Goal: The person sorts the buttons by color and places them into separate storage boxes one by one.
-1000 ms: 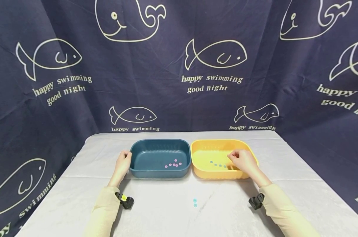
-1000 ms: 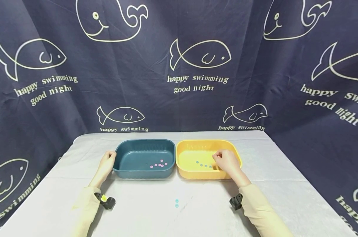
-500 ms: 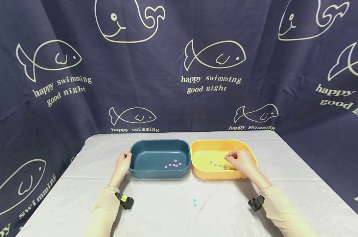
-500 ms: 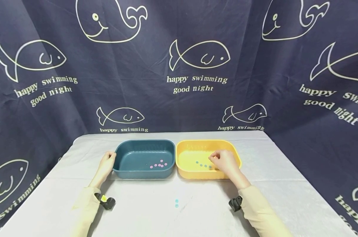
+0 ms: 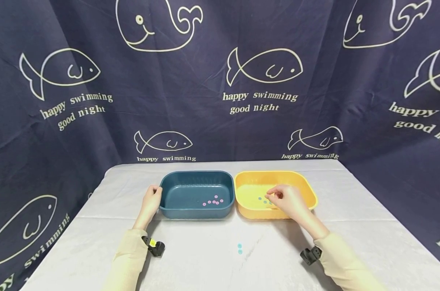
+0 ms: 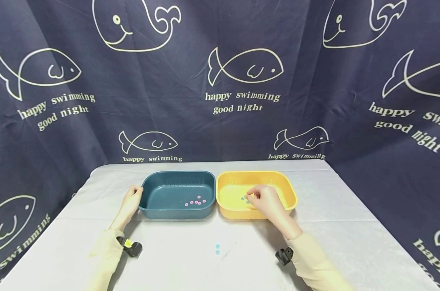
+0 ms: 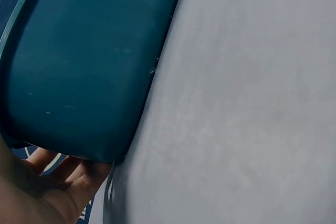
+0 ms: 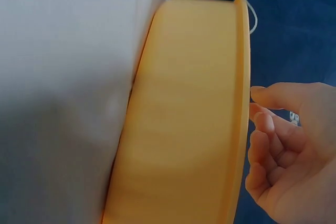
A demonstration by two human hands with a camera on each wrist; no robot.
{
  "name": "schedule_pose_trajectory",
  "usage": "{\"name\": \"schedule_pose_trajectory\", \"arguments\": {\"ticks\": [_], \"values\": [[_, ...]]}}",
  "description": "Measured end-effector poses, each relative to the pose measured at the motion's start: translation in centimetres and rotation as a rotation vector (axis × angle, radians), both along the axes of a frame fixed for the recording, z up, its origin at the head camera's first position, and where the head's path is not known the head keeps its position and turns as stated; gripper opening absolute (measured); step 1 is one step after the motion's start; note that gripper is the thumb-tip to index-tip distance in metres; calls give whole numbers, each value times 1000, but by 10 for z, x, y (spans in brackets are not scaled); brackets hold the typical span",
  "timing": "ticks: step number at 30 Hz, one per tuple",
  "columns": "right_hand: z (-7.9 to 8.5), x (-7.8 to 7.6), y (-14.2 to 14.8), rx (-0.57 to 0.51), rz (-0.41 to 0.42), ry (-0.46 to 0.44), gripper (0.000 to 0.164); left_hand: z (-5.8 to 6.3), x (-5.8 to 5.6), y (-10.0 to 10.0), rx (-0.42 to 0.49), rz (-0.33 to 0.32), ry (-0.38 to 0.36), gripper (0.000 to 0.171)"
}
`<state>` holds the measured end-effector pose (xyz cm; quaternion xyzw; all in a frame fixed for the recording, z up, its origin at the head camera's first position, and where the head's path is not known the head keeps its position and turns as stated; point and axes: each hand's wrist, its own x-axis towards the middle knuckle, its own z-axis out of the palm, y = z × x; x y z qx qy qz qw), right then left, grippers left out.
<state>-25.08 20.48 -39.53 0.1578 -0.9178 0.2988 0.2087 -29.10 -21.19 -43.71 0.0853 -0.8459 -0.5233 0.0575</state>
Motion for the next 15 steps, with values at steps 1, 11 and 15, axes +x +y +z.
{"name": "schedule_pose_trajectory", "arguments": {"ticks": [1,11,15], "values": [[0,1,-2,-5,14,12,7,0,0,0,2,0,2,31],[3,13,-22,-34,99,39,5,-2,-2,0,6,1,6,33],[3,18,-29,-27,119,34,6,-2,-3,-1,4,1,9,33]]}}
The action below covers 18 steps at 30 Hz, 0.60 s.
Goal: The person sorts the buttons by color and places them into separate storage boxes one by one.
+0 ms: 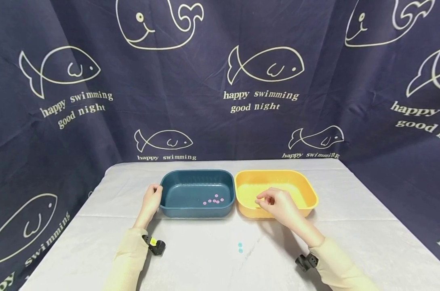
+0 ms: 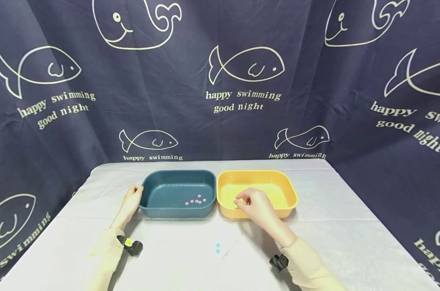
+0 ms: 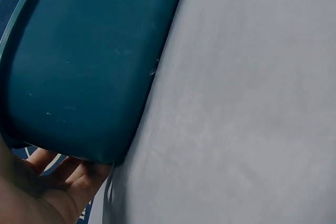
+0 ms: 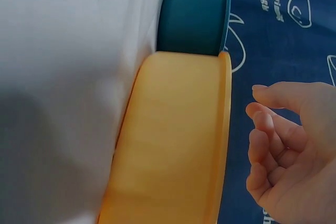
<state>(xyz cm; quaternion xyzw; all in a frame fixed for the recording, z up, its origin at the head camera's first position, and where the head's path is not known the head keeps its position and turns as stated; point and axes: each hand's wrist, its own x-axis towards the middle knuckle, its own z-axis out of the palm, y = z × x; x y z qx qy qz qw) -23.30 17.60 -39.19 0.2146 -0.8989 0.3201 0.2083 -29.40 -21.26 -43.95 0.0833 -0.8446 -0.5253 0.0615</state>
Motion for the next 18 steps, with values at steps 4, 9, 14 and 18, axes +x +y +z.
{"name": "schedule_pose_trajectory", "arguments": {"ticks": [4,9,14,18], "values": [[-1,5,-6,2,26,-14,5,1,1,1,11,-3,-6,33],[-3,9,-11,9,63,-8,6,1,1,1,6,7,-8,33],[-4,12,-16,12,93,-3,7,1,1,1,5,12,-2,31],[-5,16,-19,15,111,-31,9,2,1,1,0,7,-2,31]]}}
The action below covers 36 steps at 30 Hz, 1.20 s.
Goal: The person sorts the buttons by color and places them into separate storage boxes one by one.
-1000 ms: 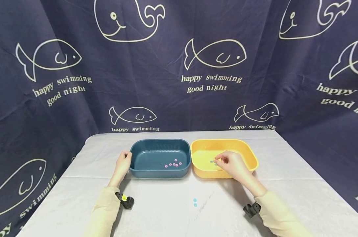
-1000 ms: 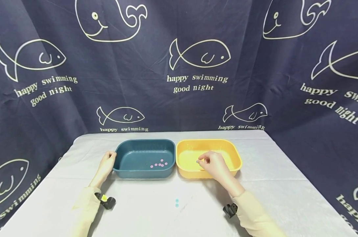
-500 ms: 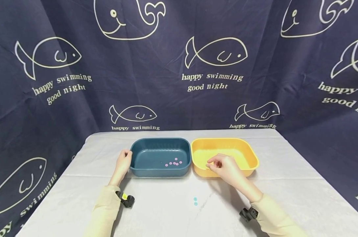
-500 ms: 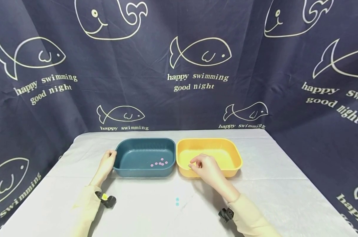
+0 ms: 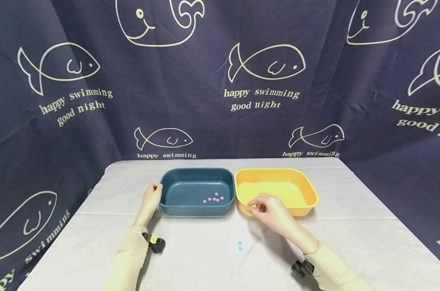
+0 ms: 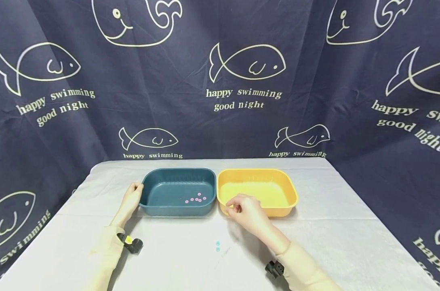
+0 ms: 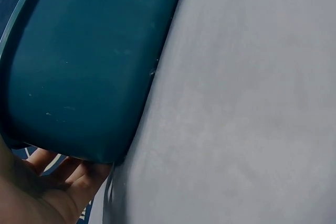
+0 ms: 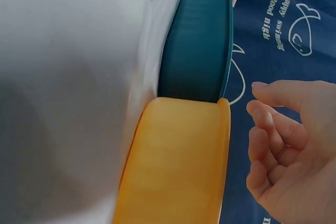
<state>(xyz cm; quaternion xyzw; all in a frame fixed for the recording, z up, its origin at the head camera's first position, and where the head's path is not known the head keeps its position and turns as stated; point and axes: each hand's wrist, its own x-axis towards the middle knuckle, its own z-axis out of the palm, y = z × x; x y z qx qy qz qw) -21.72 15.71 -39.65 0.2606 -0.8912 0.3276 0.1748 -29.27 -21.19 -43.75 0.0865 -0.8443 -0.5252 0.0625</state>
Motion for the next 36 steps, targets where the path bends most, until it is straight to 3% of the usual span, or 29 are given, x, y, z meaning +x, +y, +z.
{"name": "schedule_pose_trajectory", "arguments": {"ticks": [17,36], "values": [[-9,13,-13,32,90,-128,13,0,-2,0,-1,0,0,30],[-21,22,-18,70,177,-164,9,1,1,1,12,-8,-12,32]]}}
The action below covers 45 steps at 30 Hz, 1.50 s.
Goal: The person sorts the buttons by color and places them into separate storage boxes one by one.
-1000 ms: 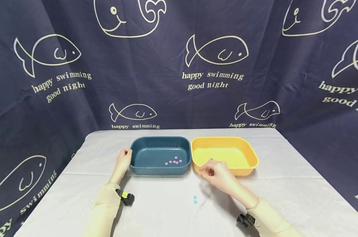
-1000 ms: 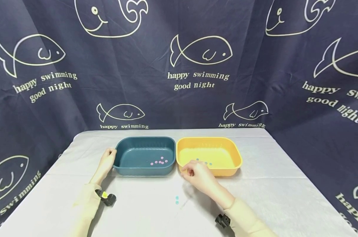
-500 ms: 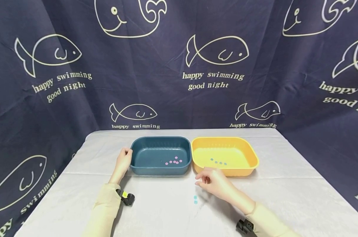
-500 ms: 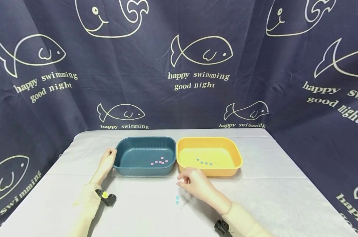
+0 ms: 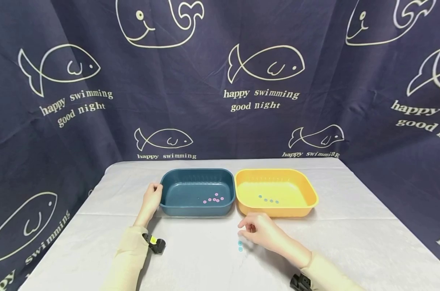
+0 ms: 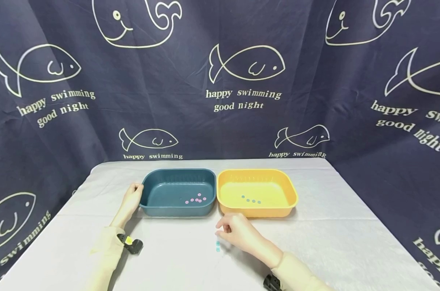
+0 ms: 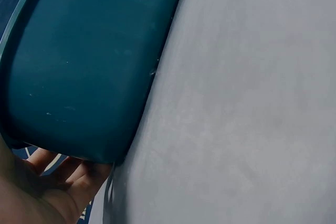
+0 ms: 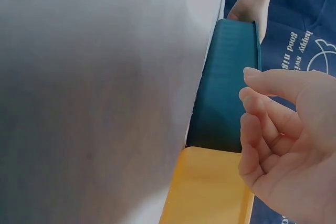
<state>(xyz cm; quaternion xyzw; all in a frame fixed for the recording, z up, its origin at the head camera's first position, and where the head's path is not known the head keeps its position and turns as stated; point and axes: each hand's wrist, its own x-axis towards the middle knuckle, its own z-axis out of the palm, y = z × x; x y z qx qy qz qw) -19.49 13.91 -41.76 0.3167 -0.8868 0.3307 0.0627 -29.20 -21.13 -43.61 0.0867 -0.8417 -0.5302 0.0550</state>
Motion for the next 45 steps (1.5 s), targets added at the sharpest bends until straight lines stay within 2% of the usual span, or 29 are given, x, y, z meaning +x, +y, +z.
{"name": "schedule_pose_trajectory", "arguments": {"ticks": [15,23,35,45], "values": [[0,2,1,105,68,-73,10,-1,1,-1,2,-4,2,33],[1,3,0,165,77,-100,10,-2,1,-1,8,-4,11,33],[3,6,0,190,99,-125,5,0,1,0,4,-3,4,33],[0,6,-4,168,97,-143,6,0,1,0,6,-2,9,31]]}}
